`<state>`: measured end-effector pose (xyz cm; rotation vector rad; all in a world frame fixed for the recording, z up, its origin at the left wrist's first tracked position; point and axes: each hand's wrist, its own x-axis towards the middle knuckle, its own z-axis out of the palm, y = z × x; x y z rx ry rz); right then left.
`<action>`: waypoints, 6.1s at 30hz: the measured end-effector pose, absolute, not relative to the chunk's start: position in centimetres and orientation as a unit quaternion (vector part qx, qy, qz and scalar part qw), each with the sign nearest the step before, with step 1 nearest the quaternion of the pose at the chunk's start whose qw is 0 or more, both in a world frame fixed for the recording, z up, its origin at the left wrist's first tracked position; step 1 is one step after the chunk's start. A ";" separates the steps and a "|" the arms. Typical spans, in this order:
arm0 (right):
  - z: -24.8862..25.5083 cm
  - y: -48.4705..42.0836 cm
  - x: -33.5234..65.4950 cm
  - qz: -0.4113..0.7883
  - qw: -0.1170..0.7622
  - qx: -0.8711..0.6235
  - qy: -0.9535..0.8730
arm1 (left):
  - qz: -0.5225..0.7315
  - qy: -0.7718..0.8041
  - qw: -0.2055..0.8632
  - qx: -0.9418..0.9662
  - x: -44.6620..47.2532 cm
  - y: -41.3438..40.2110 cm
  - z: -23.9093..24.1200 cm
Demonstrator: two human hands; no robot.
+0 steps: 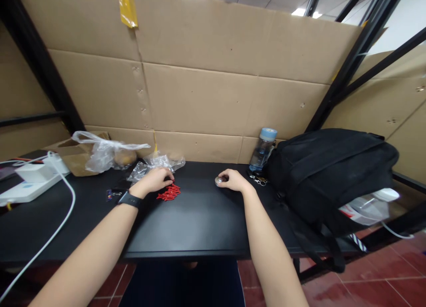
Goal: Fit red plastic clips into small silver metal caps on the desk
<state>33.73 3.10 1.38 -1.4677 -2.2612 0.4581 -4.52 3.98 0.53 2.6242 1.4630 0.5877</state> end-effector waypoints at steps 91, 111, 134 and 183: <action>2.4 -0.7 23.2 0.253 0.437 -0.400 -0.765 | 0.376 0.387 0.073 0.838 3.1 -0.9 1.5; 3.1 0.4 28.1 0.212 0.239 -0.408 -0.855 | 0.246 0.460 0.051 0.851 -3.9 3.8 -0.5; 1.4 2.8 33.1 0.151 0.204 -0.510 -0.822 | 0.221 0.449 0.077 0.863 -4.4 4.0 -0.2; 2.2 -1.4 21.3 0.436 0.560 -0.321 -0.626 | 0.523 0.393 0.034 0.756 3.5 -1.2 2.2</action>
